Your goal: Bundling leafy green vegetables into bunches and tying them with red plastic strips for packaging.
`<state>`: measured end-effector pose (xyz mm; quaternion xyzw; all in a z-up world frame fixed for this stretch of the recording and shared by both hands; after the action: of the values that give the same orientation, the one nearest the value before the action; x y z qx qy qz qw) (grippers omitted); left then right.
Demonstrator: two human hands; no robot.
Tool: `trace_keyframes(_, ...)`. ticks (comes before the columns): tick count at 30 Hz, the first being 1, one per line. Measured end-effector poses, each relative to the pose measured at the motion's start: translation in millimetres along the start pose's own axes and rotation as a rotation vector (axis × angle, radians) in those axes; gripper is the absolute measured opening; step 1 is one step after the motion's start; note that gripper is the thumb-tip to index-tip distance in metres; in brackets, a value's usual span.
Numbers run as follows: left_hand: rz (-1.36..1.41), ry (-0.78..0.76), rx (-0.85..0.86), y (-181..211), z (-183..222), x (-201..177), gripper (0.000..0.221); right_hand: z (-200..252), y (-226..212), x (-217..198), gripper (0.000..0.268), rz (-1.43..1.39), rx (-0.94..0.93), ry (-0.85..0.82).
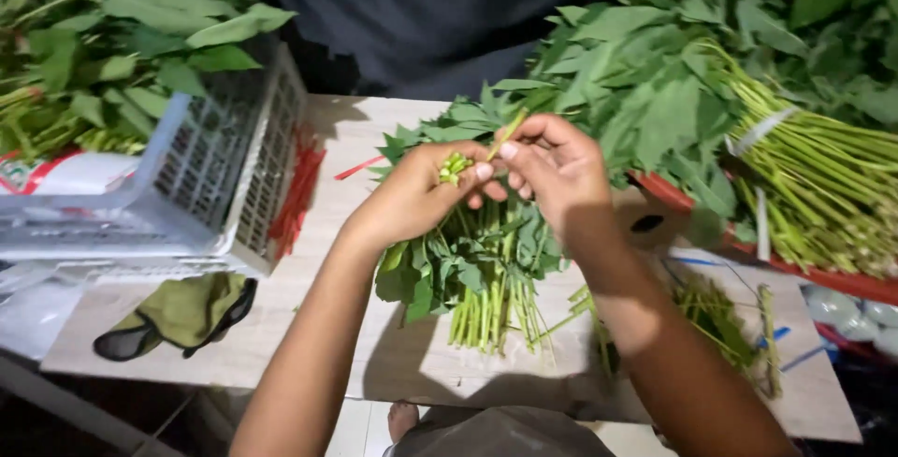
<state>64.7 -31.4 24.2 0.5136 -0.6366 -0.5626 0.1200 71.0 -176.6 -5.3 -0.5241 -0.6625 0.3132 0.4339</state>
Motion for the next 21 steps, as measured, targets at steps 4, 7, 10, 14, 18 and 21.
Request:
trace_keyframes(4,-0.071,0.112,0.048,-3,4,-30,0.029,-3,10,16,0.008,0.091,-0.047,-0.039)
trace_keyframes(7,0.039,0.188,0.130,-1,6,-41,0.035,-3,0,46,0.007,0.275,-0.092,-0.069)
trace_keyframes(10,0.039,0.232,0.224,12,10,-42,0.035,-11,8,68,0.009,0.502,-0.208,-0.145)
trace_keyframes(14,0.039,0.463,0.164,8,12,-69,0.019,-21,22,79,0.016,0.110,-0.058,-0.153)
trace_keyframes(18,0.290,0.611,0.080,-25,10,-105,0.028,-18,18,91,0.034,0.195,-0.083,-0.258)
trace_keyframes(21,0.312,0.719,0.135,-45,7,-121,0.030,-19,23,109,0.070,0.236,-0.075,-0.348)
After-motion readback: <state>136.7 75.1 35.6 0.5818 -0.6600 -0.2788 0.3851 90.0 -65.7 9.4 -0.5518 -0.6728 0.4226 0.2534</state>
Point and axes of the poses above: each hand's wrist, its own z-axis away from the middle knuckle, its own x-axis out of the palm, y = z × x, the point moved 9 cm from there along -z, towards the middle knuckle, and after that the axes turned 9 degrees about -z, right-handed, at the moved point
